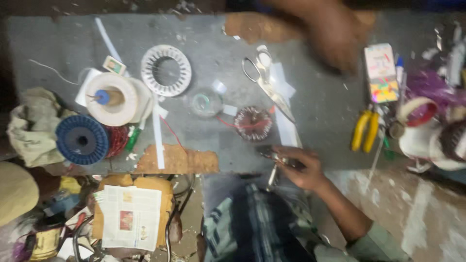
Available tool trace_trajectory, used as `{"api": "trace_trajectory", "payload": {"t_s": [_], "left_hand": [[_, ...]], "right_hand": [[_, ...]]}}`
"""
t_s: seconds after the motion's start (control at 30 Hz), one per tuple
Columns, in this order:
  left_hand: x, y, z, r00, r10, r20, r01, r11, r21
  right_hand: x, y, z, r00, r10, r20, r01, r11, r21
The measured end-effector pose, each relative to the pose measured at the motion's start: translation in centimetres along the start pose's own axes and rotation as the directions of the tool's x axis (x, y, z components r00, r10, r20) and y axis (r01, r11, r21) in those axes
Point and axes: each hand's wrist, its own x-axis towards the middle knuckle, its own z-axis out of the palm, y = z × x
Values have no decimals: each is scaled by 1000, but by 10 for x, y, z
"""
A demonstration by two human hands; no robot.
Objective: The person operates a motor stator winding machine, repeatedly pressing a button to wind copper wire onto a stator core. After winding, the person removes the stator, walks to a workbench, and uses scissors to cut a strip of white tape.
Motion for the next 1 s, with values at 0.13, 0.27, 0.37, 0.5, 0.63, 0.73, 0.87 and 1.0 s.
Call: {"api": "trace_trajectory", "payload": {"t_s": [0.13,0.27,0.37,0.5,0.63,0.73,0.87,1.0], "left_hand": [[15,-16,4,1000,-23,-10,23,1000,3],[30,-23,8,999,-33,39,33,999,2],[39,-24,6,996,-46,71,46,999,1],[54,-26,10,994,-71,87,72,997,-3],[73,-16,24,992,-80,94,79,997,8],[84,-14,25,993,-77,93,73,996,47],[106,-1,26,989,-30,142,8,989,150],[108,7,30,984,-14,180,-23,979,200]], "right_hand": [[3,14,3,995,-104,-8,104,995,4],[7,16,11,998,-53,25,53,999,-7],[4,6,13,996,-73,59,77,994,-77],[0,5,17,984,-177,15,175,954,-243],[-4,25,18,955,-287,-82,230,883,-408],[-16,39,13,970,-227,-85,180,909,-376],[-28,59,10,970,-228,-82,200,945,-257],[-34,72,17,964,-217,-157,190,967,-168]]}}
